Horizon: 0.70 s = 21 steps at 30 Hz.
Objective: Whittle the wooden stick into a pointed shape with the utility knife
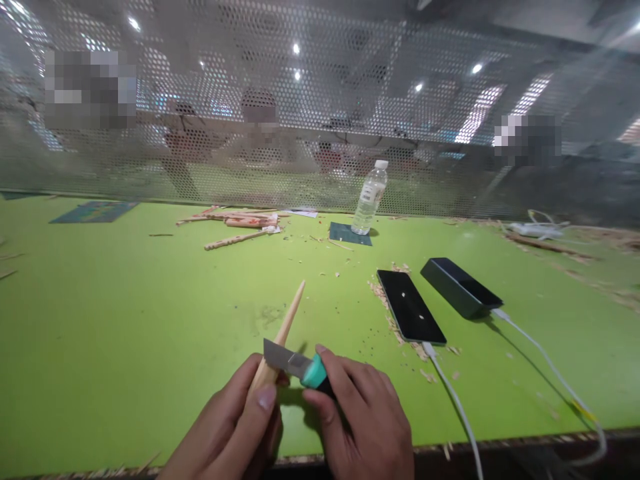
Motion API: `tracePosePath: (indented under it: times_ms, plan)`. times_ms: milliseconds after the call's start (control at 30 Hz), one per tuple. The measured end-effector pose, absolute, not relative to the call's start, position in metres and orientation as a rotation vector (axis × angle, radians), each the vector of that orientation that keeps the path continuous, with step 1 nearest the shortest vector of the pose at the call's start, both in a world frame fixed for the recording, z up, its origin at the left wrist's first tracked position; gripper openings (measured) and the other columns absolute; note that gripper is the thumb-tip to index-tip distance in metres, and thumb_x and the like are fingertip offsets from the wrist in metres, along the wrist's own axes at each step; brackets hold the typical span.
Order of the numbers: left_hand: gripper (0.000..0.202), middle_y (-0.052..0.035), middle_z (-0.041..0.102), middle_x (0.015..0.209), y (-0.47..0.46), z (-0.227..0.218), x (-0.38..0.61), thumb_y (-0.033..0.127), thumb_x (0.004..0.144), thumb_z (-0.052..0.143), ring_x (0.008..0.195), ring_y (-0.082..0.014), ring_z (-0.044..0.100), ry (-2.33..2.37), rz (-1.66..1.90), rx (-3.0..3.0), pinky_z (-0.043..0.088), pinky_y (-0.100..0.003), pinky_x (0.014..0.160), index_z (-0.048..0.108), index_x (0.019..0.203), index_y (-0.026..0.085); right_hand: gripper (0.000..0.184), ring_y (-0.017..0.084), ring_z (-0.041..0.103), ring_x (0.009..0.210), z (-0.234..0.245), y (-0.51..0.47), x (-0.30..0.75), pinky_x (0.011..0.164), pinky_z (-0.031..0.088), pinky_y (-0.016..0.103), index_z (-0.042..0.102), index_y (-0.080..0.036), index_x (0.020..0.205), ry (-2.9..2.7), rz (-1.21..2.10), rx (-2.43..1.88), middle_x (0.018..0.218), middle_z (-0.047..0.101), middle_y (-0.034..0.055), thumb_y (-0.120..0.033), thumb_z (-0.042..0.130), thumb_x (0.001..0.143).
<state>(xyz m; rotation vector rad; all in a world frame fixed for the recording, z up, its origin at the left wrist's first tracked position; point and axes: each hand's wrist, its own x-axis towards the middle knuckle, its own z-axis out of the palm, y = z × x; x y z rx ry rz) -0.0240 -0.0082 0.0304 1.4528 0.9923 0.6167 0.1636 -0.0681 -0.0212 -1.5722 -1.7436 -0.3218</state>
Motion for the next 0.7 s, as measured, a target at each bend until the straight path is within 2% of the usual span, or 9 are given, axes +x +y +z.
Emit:
tracePosePath:
  times_ms: [100, 300, 367, 467, 700]
  plan:
    - [0.039, -0.0016, 0.065, 0.075, -0.005, 0.028, -0.024, 0.059, 0.097, 0.056, 0.079, -0.0218, 0.064, 0.917, 0.592, 1.466, 0.051, -0.028, 0.074, 0.063, 0.109, 0.023, 0.034, 0.023, 0.072, 0.097, -0.019, -0.068, 0.165, 0.080, 0.056, 0.034, 0.060, -0.023, 0.136, -1.817, -0.265, -1.515, 0.112, 0.076, 0.0085, -0.035, 0.057, 0.105]
    - [0.034, -0.0049, 0.072, 0.099, -0.003, 0.022, -0.023, 0.052, 0.097, 0.058, 0.095, -0.0234, 0.066, 0.837, 0.623, 1.500, 0.050, -0.030, 0.084, 0.062, 0.115, 0.023, 0.037, 0.021, 0.071, 0.090, -0.017, -0.069, 0.167, 0.075, 0.056, 0.033, 0.059, -0.021, 0.136, -1.973, -0.184, -1.416, 0.108, 0.076, 0.0086, -0.042, 0.053, 0.106]
    - [0.031, -0.0048, 0.072, 0.098, -0.003, 0.021, -0.023, 0.051, 0.098, 0.057, 0.094, -0.0235, 0.066, 0.851, 0.622, 1.521, 0.049, -0.030, 0.083, 0.063, 0.108, 0.022, 0.037, 0.021, 0.071, 0.090, -0.018, -0.069, 0.167, 0.075, 0.055, 0.034, 0.060, -0.021, 0.136, -1.965, -0.201, -1.429, 0.108, 0.076, 0.0085, -0.042, 0.054, 0.106]
    - [0.033, -0.0045, 0.071, 0.089, -0.003, 0.019, -0.022, 0.053, 0.101, 0.053, 0.089, -0.0231, 0.065, 0.887, 0.588, 1.561, 0.046, -0.028, 0.074, 0.061, 0.096, 0.021, 0.037, 0.021, 0.071, 0.090, -0.020, -0.069, 0.166, 0.076, 0.055, 0.033, 0.060, -0.020, 0.136, -1.950, -0.256, -1.437, 0.108, 0.076, 0.0085, -0.040, 0.055, 0.106]
    - [0.036, -0.0036, 0.071, 0.087, -0.004, 0.023, -0.018, 0.052, 0.103, 0.048, 0.078, -0.0191, 0.062, 0.951, 0.538, 1.608, 0.041, -0.027, 0.069, 0.063, 0.097, 0.020, 0.036, 0.019, 0.072, 0.094, -0.020, -0.068, 0.164, 0.082, 0.053, 0.031, 0.061, -0.020, 0.136, -1.912, -0.338, -1.483, 0.109, 0.077, 0.0069, -0.038, 0.056, 0.106]
